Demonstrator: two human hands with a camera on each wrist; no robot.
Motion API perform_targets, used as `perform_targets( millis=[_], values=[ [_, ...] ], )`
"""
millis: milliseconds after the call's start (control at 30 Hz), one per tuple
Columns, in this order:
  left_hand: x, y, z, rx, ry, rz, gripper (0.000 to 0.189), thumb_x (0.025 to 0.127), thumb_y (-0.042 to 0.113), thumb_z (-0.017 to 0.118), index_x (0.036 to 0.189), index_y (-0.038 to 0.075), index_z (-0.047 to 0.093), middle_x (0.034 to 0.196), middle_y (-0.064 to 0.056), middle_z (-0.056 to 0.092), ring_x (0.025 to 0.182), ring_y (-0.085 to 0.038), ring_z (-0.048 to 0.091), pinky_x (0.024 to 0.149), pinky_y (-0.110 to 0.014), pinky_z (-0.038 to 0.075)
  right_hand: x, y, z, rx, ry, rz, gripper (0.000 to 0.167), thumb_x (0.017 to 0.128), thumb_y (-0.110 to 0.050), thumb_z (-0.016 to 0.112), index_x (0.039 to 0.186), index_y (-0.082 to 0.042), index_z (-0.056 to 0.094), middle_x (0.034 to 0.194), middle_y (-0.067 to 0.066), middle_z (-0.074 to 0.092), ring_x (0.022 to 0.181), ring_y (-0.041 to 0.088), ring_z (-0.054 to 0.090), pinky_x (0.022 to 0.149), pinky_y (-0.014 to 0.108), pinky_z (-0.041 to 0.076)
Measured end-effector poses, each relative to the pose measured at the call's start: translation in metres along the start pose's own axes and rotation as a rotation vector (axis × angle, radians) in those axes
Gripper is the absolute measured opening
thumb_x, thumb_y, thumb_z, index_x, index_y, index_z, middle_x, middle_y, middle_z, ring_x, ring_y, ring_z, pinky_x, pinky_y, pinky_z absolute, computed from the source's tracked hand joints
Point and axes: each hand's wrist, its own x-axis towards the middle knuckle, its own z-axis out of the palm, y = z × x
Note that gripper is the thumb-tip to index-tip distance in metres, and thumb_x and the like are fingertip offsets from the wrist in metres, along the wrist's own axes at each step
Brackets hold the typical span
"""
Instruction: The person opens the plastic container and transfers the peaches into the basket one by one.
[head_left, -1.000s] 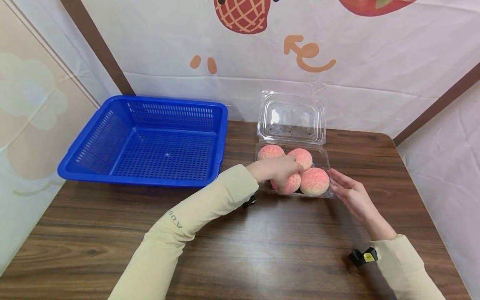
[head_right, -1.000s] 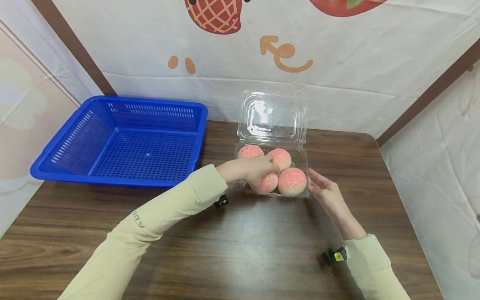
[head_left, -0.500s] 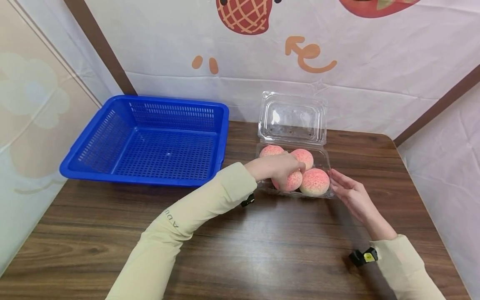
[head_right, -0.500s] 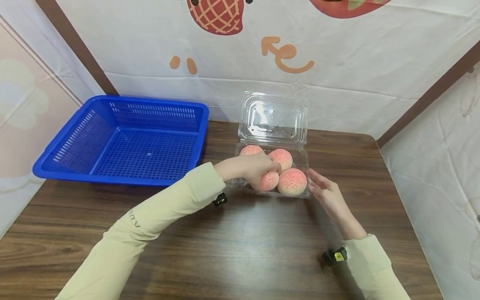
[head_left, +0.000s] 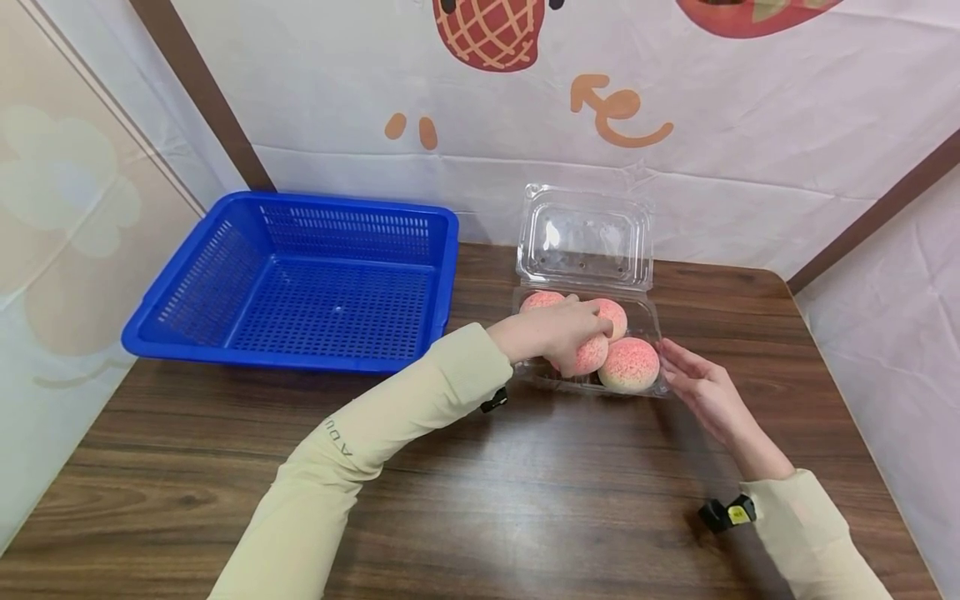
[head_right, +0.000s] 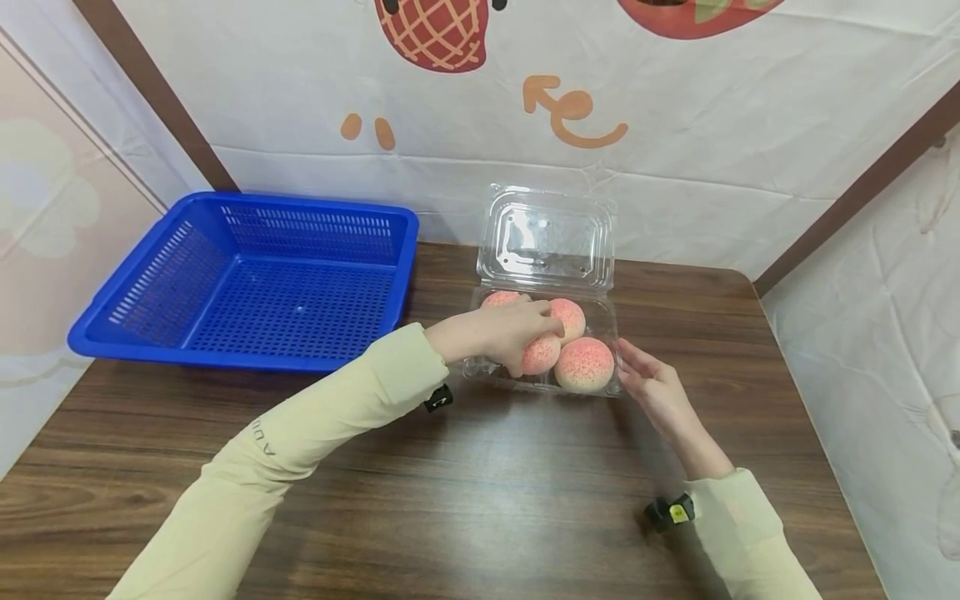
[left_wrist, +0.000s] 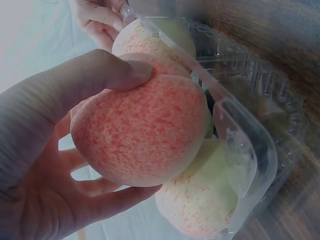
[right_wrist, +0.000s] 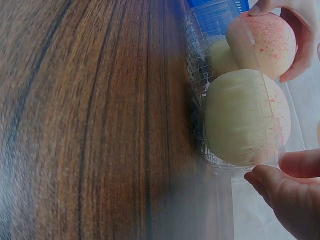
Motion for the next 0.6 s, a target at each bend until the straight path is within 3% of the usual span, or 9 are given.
perform_targets(
  millis=[133, 367, 600],
  values=[
    [-0.0012, 0.0003, -0.0012, 0.015, 0.044, 0.006, 0.057, 0.069, 0.023, 0.075, 0.121, 0.018, 0.052, 0.118, -0.007, 0.045, 0.101, -0.025, 0.046, 0.085, -0.032, 0.043, -0.0004, -0.0007, 0.0, -0.012, 0.005, 0.017, 0.057, 0.094, 0.002, 0.04, 0.14, 0.011, 0.009, 0.145, 0.029, 0.008, 0.111, -0.008, 0.046, 0.089, 0.012, 0.039],
    [-0.0022, 0.0012, -0.0028, 0.012, 0.084, -0.016, 0.068, 0.064, 0.021, 0.079, 0.126, 0.018, 0.05, 0.122, -0.008, 0.042, 0.103, -0.025, 0.045, 0.087, -0.034, 0.043, -0.0007, -0.0011, -0.0004, -0.036, 0.014, 0.044, 0.057, 0.094, 0.001, 0.041, 0.142, 0.008, 0.011, 0.147, 0.026, 0.009, 0.127, 0.005, 0.034, 0.089, 0.012, 0.038],
    [-0.0026, 0.0011, -0.0042, 0.025, 0.115, -0.041, 0.076, 0.062, 0.017, 0.082, 0.13, 0.016, 0.048, 0.126, -0.009, 0.04, 0.108, -0.027, 0.044, 0.088, -0.035, 0.044, -0.0005, 0.0014, -0.0014, -0.035, -0.006, 0.001, 0.057, 0.093, 0.004, 0.04, 0.14, 0.011, 0.009, 0.145, 0.03, 0.007, 0.114, -0.007, 0.043, 0.089, 0.012, 0.039]
  ],
)
